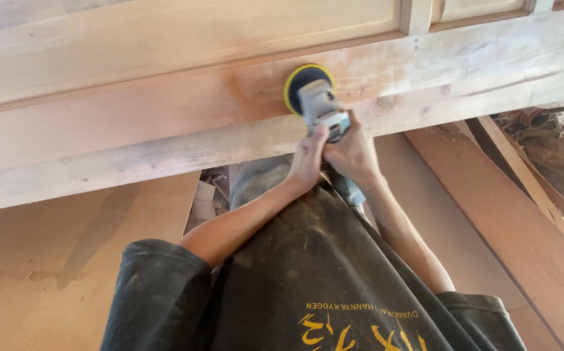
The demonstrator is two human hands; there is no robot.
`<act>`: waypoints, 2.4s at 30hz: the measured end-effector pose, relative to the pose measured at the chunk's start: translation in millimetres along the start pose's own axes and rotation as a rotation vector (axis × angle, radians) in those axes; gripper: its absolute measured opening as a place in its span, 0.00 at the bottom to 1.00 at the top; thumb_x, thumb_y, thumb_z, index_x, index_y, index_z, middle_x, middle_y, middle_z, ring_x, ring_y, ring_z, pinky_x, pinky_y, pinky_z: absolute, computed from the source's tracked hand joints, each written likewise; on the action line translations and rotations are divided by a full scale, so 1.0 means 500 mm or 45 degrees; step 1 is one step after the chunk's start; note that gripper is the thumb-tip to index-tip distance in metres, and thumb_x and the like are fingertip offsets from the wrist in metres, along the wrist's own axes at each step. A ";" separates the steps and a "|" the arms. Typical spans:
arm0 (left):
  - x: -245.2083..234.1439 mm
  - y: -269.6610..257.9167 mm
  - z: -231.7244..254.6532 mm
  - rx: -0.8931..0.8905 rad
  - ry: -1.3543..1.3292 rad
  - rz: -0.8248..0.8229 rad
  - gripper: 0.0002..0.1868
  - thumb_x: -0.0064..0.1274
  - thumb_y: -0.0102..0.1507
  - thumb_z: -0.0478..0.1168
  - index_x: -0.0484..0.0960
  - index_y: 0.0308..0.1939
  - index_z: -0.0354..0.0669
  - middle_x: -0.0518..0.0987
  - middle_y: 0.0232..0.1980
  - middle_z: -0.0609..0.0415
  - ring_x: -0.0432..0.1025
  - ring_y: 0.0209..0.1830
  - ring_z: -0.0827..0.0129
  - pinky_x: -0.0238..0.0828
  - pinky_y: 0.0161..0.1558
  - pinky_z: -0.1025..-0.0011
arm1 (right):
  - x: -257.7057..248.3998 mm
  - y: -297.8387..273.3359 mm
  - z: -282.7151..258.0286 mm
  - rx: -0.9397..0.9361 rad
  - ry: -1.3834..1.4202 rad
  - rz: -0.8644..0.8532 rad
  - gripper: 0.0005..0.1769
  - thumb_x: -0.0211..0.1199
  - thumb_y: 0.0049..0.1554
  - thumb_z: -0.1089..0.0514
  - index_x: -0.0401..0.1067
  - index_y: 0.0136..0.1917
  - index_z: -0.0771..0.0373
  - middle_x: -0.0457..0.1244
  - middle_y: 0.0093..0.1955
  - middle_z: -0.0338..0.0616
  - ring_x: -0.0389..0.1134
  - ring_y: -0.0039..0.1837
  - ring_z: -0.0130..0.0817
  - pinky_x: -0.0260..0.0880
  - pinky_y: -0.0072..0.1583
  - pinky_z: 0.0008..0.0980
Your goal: The person uses an orbital sander to smooth the surface of a wooden door. They move the tool across the flat panels and along the raised edges of the door frame.
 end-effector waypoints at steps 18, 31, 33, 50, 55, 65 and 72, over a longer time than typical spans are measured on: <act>0.202 0.112 -0.096 -0.167 0.408 -0.345 0.54 0.35 0.53 0.83 0.74 0.66 0.47 0.80 0.60 0.37 0.69 0.68 0.44 0.60 0.72 0.50 | -0.145 0.008 0.076 -0.182 0.314 0.411 0.11 0.74 0.52 0.54 0.75 0.42 0.60 0.64 0.36 0.39 0.62 0.43 0.25 0.64 0.44 0.28; -0.033 -0.034 -0.058 -0.056 0.029 0.016 0.45 0.33 0.68 0.66 0.70 0.68 0.26 0.66 0.69 0.20 0.56 0.75 0.36 0.46 0.77 0.47 | 0.063 -0.022 0.073 0.054 -0.151 0.031 0.39 0.73 0.44 0.40 0.68 0.64 0.56 0.69 0.49 0.66 0.69 0.61 0.68 0.65 0.61 0.67; -0.081 -0.055 -0.058 0.061 -0.092 0.121 0.38 0.32 0.71 0.58 0.68 0.68 0.23 0.64 0.72 0.23 0.54 0.77 0.41 0.44 0.78 0.46 | 0.105 -0.029 0.050 0.030 -0.287 -0.107 0.45 0.72 0.44 0.41 0.63 0.70 0.60 0.69 0.49 0.69 0.69 0.60 0.71 0.64 0.60 0.69; 0.051 0.014 -0.114 -0.124 -0.004 -0.106 0.47 0.36 0.57 0.73 0.77 0.59 0.36 0.81 0.54 0.34 0.75 0.55 0.47 0.71 0.56 0.55 | -0.016 -0.038 0.067 -0.166 -0.088 0.290 0.23 0.68 0.52 0.49 0.71 0.57 0.62 0.67 0.46 0.66 0.70 0.57 0.60 0.67 0.52 0.42; -0.095 -0.020 -0.088 0.070 -0.150 0.210 0.43 0.39 0.66 0.68 0.76 0.62 0.28 0.74 0.60 0.21 0.64 0.68 0.30 0.61 0.67 0.42 | 0.075 -0.036 -0.011 -0.114 -0.252 0.091 0.32 0.69 0.50 0.41 0.68 0.63 0.56 0.68 0.49 0.65 0.68 0.61 0.66 0.66 0.59 0.64; -0.129 0.020 -0.041 0.189 -0.409 0.126 0.46 0.38 0.61 0.70 0.69 0.68 0.34 0.76 0.63 0.31 0.70 0.65 0.44 0.68 0.63 0.53 | 0.121 0.025 -0.081 -0.280 -0.433 0.061 0.29 0.70 0.51 0.41 0.67 0.58 0.58 0.69 0.50 0.60 0.69 0.61 0.63 0.66 0.59 0.60; -0.107 0.002 -0.012 0.000 -0.160 0.084 0.48 0.40 0.55 0.77 0.83 0.56 0.40 0.82 0.56 0.34 0.71 0.65 0.41 0.61 0.71 0.47 | 0.098 0.011 -0.092 -0.628 0.035 -0.112 0.27 0.68 0.54 0.62 0.59 0.60 0.76 0.63 0.51 0.55 0.69 0.49 0.39 0.75 0.48 0.34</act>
Point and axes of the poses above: each hand's wrist, its own y-axis towards the middle knuckle, its own x-axis out of the palm, z = x × y, the point moved 10 cm from there along y, towards the middle knuckle
